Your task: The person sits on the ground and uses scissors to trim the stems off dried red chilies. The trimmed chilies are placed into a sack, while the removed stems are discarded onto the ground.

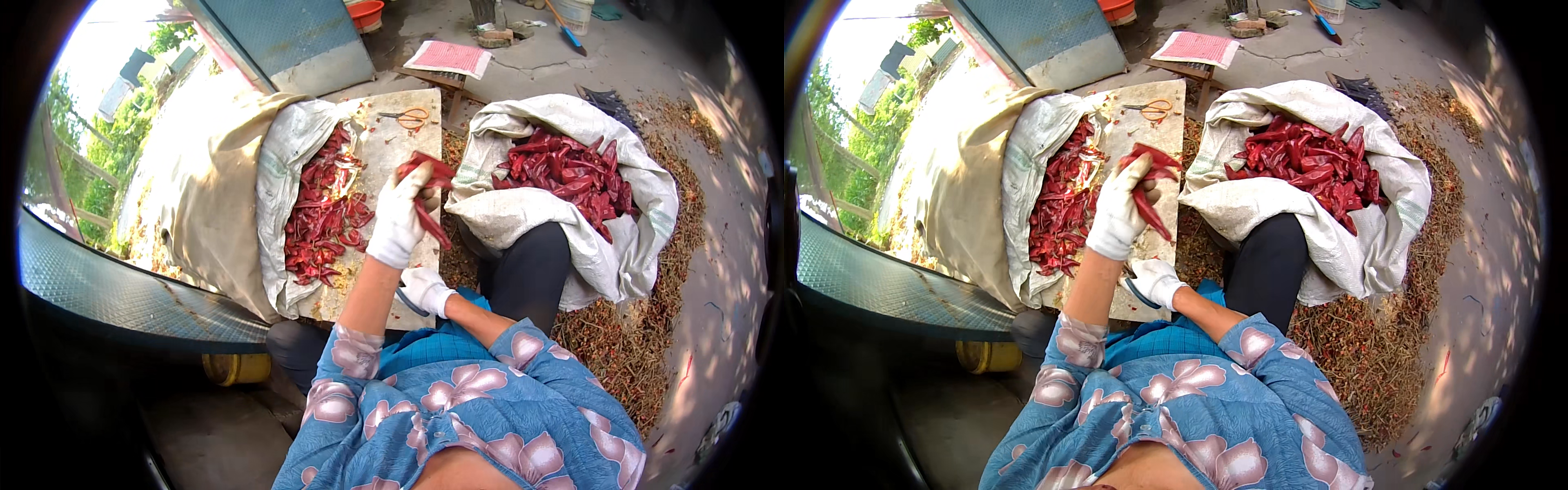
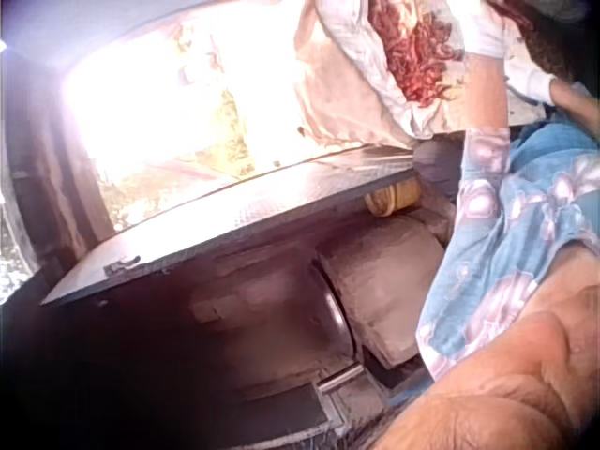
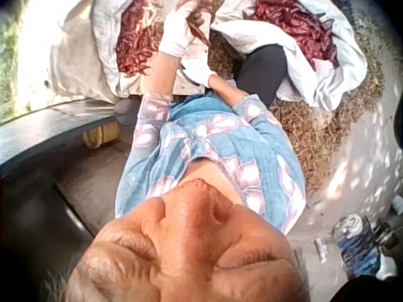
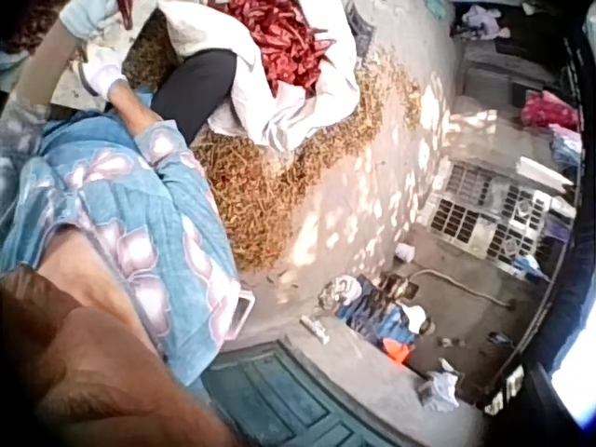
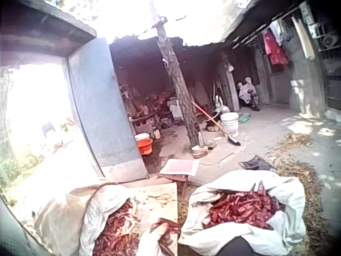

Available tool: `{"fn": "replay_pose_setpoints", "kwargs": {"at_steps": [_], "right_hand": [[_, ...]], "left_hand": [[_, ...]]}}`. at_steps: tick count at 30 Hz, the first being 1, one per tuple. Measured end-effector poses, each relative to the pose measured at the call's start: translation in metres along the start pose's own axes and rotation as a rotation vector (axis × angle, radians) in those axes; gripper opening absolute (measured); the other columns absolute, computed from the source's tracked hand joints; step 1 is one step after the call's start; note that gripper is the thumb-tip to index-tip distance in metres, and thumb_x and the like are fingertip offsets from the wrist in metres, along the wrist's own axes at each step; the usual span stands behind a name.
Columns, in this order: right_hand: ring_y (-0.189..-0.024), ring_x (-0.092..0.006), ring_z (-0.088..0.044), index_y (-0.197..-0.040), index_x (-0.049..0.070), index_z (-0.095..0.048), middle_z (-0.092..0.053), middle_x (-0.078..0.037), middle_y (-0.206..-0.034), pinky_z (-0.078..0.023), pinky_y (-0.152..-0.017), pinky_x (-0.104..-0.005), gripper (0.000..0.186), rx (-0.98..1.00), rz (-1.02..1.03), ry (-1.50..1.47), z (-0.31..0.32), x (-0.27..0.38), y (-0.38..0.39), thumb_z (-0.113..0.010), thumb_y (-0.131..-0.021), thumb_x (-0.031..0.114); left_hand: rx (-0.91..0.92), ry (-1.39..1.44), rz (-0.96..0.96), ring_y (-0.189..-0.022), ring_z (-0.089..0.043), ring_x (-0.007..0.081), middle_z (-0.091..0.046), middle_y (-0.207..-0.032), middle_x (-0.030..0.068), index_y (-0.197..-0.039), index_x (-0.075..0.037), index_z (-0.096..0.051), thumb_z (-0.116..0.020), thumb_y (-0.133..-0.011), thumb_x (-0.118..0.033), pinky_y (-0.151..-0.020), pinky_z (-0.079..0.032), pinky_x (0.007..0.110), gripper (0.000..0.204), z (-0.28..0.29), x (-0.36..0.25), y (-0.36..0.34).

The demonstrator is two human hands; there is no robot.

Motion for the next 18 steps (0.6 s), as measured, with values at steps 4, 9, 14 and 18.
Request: {"fn": "replay_pose_setpoints", "kwargs": {"at_steps": [4,9,14,18], "right_hand": [[-0.128,-0.0410,-0.061,-0.140,0.010,-0.063,-0.067,-0.024,-0.136,-0.048,-0.108,-0.0455,0.053,-0.022,0.176,-0.287,-0.021,-0.034,-0.007,-0.055,-0.103,0.047],[-0.150,-0.0366,-0.043,-0.156,0.013,-0.051,-0.050,-0.015,-0.161,-0.035,-0.123,-0.0424,0.057,0.069,0.088,-0.524,-0.051,-0.057,-0.011,-0.054,-0.106,0.042],[-0.148,-0.0367,-0.046,-0.155,0.011,-0.051,-0.052,-0.017,-0.159,-0.036,-0.123,-0.0427,0.061,0.125,0.025,-0.075,0.001,-0.011,0.009,-0.053,-0.105,0.046],[-0.138,-0.0363,-0.054,-0.145,0.011,-0.059,-0.060,-0.019,-0.146,-0.042,-0.115,-0.0451,0.054,-0.004,-0.001,0.144,0.012,0.001,0.007,-0.050,-0.104,0.046]], "left_hand": [[0.479,0.109,0.197,-0.099,-0.068,0.0240,-0.061,-0.133,0.0080,-0.137,-0.016,-0.057,-0.071,-0.101,-0.051,-0.076,-0.063,0.046,0.052,-0.125,0.029,-0.036],[0.347,-0.058,0.217,-0.110,-0.068,0.0335,-0.056,-0.143,0.0136,-0.150,-0.011,-0.048,-0.067,-0.103,-0.049,-0.087,-0.061,0.054,0.063,-0.133,0.068,-0.052],[0.246,-0.332,0.168,-0.098,-0.070,0.0234,-0.068,-0.123,0.0146,-0.148,-0.003,-0.052,-0.066,-0.106,-0.031,-0.083,-0.061,0.039,0.053,-0.059,0.076,-0.020],[0.235,-0.470,-0.006,-0.089,-0.069,0.0155,-0.068,-0.122,0.0111,-0.147,0.001,-0.054,-0.069,-0.102,-0.016,-0.080,-0.059,0.027,0.050,-0.001,0.052,0.036]]}}
Point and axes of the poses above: each hand's wrist, its own y-axis away from the middle knuckle, its own z-axis out of the back of the hand, x = y × z, the point moved 3 cm from there along -y, towards the middle knuckle
